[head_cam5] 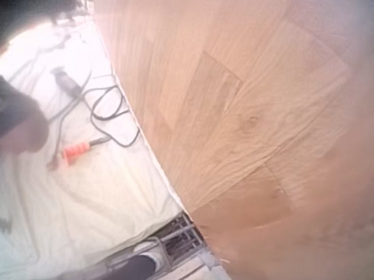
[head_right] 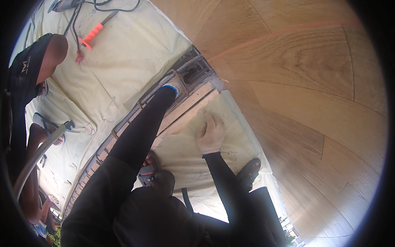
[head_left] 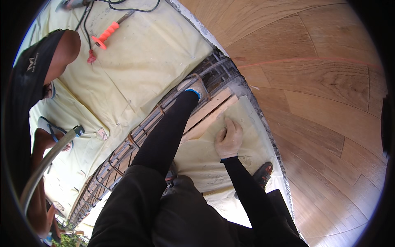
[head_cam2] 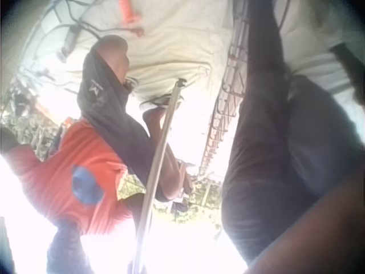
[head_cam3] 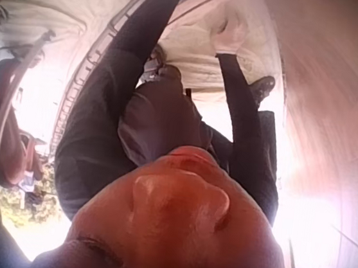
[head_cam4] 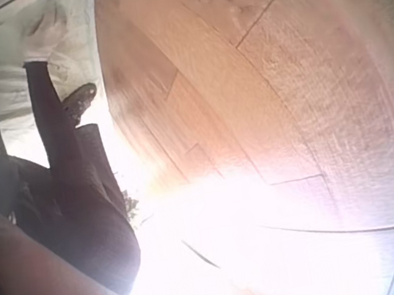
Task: The person uses pliers to adjust and secure metal rebar within a floor tile installation grid. They repeatedly grip and reposition the rebar to align it with the grid structure while working on a partially tiled floor.
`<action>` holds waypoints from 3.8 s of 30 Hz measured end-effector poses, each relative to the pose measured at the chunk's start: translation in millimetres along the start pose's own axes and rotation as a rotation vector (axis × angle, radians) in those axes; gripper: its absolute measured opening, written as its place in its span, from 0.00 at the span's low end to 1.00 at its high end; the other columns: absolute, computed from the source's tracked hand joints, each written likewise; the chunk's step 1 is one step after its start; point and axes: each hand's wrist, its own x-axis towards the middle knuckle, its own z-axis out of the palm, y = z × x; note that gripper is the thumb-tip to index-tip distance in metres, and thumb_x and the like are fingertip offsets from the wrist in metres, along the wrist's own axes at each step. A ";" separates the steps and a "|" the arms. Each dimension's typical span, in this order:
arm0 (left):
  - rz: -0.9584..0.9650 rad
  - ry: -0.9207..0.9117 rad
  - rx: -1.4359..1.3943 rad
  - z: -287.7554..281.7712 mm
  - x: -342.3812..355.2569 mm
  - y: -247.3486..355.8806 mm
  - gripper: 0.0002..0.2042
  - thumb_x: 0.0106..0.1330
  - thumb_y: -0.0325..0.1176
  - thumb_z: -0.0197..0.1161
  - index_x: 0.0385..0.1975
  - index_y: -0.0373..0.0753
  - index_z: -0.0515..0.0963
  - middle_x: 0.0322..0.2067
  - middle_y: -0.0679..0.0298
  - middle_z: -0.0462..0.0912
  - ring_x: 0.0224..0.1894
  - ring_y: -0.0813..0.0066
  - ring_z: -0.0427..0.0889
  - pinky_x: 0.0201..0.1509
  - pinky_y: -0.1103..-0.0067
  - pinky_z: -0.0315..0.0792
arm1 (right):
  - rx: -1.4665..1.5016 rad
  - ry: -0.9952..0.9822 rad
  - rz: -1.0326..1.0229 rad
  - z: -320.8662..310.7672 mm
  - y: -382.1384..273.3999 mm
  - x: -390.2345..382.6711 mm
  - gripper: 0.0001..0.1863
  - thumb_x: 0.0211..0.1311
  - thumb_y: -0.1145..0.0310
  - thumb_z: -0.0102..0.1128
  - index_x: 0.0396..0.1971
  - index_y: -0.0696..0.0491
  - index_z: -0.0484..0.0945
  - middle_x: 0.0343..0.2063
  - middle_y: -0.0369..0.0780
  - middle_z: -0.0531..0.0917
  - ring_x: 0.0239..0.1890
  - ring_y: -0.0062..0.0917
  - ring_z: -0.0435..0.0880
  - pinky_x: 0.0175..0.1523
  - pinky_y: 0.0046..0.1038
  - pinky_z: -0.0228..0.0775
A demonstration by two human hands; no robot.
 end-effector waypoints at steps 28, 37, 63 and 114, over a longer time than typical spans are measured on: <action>0.041 -0.192 -0.048 13.8 11.3 -1.0 0.21 0.74 0.45 0.59 0.56 0.39 0.88 0.56 0.45 0.90 0.60 0.46 0.89 0.64 0.58 0.82 | 0.030 0.002 0.001 -5.7 -2.5 0.0 0.25 0.62 0.75 0.63 0.61 0.56 0.83 0.53 0.55 0.84 0.55 0.54 0.83 0.62 0.50 0.77; 0.010 -0.215 -0.143 -0.1 18.5 -5.2 0.22 0.75 0.46 0.58 0.58 0.40 0.87 0.58 0.45 0.88 0.62 0.46 0.88 0.66 0.57 0.81 | 0.046 -0.058 -0.007 -7.1 4.7 5.9 0.24 0.60 0.76 0.63 0.59 0.56 0.83 0.52 0.53 0.85 0.55 0.53 0.82 0.62 0.52 0.75; 0.046 -0.286 -0.175 -24.7 12.5 2.2 0.25 0.78 0.49 0.54 0.64 0.41 0.84 0.64 0.43 0.85 0.66 0.44 0.85 0.71 0.55 0.77 | -0.144 -1.115 0.113 -145.5 -32.3 91.3 0.21 0.69 0.63 0.66 0.58 0.55 0.83 0.52 0.51 0.87 0.59 0.51 0.85 0.68 0.46 0.76; -0.124 -0.212 0.112 -85.6 -47.9 0.2 0.17 0.75 0.45 0.62 0.53 0.45 0.90 0.52 0.53 0.93 0.55 0.52 0.93 0.57 0.60 0.86 | 0.247 -0.417 0.085 -24.5 4.0 64.0 0.12 0.69 0.69 0.62 0.50 0.51 0.85 0.45 0.46 0.88 0.50 0.47 0.88 0.56 0.46 0.79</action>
